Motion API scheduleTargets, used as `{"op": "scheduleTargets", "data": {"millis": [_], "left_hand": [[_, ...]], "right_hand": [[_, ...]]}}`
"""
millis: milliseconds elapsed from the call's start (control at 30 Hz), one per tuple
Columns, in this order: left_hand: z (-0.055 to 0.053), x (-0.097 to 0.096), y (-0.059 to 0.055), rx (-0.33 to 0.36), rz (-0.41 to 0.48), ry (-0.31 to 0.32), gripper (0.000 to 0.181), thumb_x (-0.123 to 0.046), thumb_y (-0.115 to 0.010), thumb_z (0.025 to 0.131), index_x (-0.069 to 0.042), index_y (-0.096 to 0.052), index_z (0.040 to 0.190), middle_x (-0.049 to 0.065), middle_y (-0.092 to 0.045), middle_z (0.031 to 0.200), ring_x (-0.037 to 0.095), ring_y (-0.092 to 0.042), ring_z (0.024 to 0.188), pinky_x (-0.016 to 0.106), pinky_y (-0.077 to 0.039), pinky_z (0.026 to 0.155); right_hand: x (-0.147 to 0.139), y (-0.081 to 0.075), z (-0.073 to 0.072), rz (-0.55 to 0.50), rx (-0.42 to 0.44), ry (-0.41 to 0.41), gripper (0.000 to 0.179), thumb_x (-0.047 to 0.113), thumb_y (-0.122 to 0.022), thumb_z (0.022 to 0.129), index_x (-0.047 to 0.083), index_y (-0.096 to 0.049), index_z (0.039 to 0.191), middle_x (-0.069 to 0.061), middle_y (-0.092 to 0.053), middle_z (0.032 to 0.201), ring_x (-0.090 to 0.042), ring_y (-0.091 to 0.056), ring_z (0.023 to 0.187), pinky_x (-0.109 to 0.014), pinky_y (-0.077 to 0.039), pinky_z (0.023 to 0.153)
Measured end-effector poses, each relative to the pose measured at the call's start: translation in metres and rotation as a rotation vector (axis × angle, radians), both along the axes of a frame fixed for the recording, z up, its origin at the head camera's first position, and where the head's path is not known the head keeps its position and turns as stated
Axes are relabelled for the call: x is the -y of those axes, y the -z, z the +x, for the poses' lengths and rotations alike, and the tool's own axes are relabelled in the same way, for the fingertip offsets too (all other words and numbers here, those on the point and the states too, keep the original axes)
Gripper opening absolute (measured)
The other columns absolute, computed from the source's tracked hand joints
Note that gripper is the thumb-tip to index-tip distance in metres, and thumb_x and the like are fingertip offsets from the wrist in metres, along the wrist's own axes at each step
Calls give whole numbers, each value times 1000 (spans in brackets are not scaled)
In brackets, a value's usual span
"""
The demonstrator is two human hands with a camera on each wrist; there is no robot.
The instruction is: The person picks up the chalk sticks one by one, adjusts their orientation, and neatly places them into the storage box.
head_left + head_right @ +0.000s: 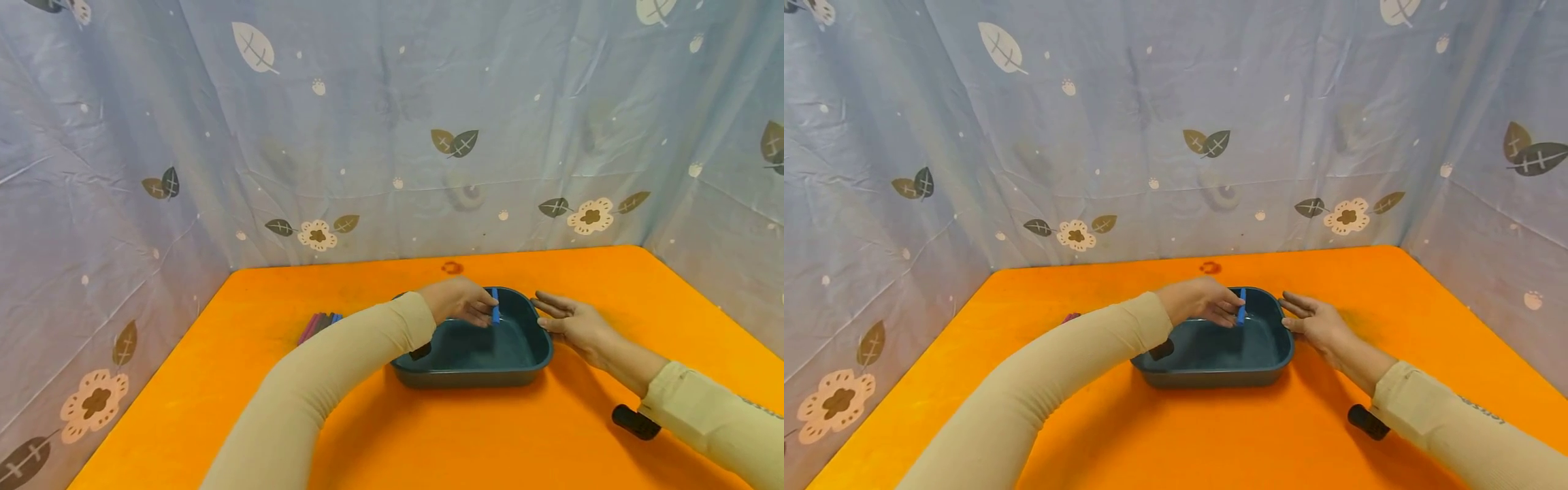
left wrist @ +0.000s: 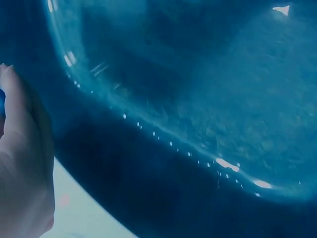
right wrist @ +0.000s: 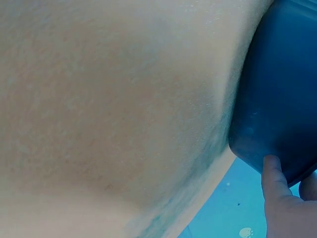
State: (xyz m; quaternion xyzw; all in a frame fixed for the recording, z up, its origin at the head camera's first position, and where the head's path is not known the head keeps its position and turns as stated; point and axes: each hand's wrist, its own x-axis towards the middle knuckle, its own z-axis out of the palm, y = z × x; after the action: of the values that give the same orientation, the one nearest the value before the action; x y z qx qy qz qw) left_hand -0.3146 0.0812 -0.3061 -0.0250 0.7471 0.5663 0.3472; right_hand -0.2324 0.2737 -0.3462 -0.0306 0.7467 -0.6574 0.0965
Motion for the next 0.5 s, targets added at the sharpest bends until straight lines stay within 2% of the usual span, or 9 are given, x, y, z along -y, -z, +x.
{"op": "scheduleTargets", "data": {"millis": [33, 100, 233, 300, 367, 400, 433, 500], "left_hand": [[-12, -5, 13, 15, 2, -2, 18, -5, -65, 94, 7, -65, 107, 24, -67, 106, 35, -67, 98, 39, -57, 83], [-31, -14, 35, 41, 6, -3, 17, -7, -70, 90, 6, -65, 101, 23, -68, 99, 35, -68, 91, 41, -58, 79], [-73, -35, 91, 112, 31, -34, 21, -9, -77, 84, 3, -64, 97, 22, -68, 97, 37, -68, 83, 44, -60, 70], [-73, -39, 97, 111, 20, -40, 21, -8, -74, 86, 3, -65, 101, 23, -68, 101, 38, -68, 87, 46, -59, 76], [-74, -43, 103, 119, 16, -50, 21, -8, -75, 86, 3, -64, 100, 23, -68, 100, 39, -68, 85, 46, -59, 71], [-68, -42, 98, 126, 18, -44, 21, -7, -74, 86, 4, -65, 101, 24, -68, 100, 39, -68, 88, 46, -58, 75], [-64, -42, 96, 133, 19, -43, 19, -6, -74, 87, 5, -64, 100, 25, -67, 98, 39, -68, 86, 46, -59, 75], [-63, -45, 98, 135, 11, -40, 16, -4, -70, 89, 5, -64, 101, 26, -67, 97, 39, -68, 87, 45, -59, 75]], "right_hand": [[0, 0, 0, 2, 0, 1, 63, -1, -43, 103, -6, -4, 152, -31, -8, 154, 1, -60, 88, -21, -53, 76], [0, 0, 0, 6, -4, 1, 63, -1, -43, 103, -6, -4, 152, -31, -9, 154, 2, -60, 89, -21, -53, 77], [0, 0, 0, 6, -9, 1, 63, -1, -43, 102, -7, -4, 152, -32, -9, 153, 2, -60, 90, -22, -53, 78], [0, 0, 0, 4, -8, 0, 63, -1, -43, 102, -7, -4, 151, -32, -9, 153, 2, -60, 89, -22, -53, 78], [0, 1, 0, 4, -7, -1, 63, -2, -44, 102, -8, -5, 151, -32, -9, 153, 2, -60, 89, -22, -53, 79], [0, 1, 0, 5, -6, -1, 63, -2, -44, 102, -8, -5, 151, -32, -9, 153, 2, -60, 89, -22, -53, 79], [0, 1, 0, 4, -7, 0, 63, -2, -43, 102, -8, -5, 151, -32, -9, 153, 3, -60, 90, -22, -53, 79], [-1, 1, 0, 5, -10, 2, 63, -2, -44, 102, -8, -5, 151, -32, -10, 153, 3, -60, 90, -22, -53, 79]]}}
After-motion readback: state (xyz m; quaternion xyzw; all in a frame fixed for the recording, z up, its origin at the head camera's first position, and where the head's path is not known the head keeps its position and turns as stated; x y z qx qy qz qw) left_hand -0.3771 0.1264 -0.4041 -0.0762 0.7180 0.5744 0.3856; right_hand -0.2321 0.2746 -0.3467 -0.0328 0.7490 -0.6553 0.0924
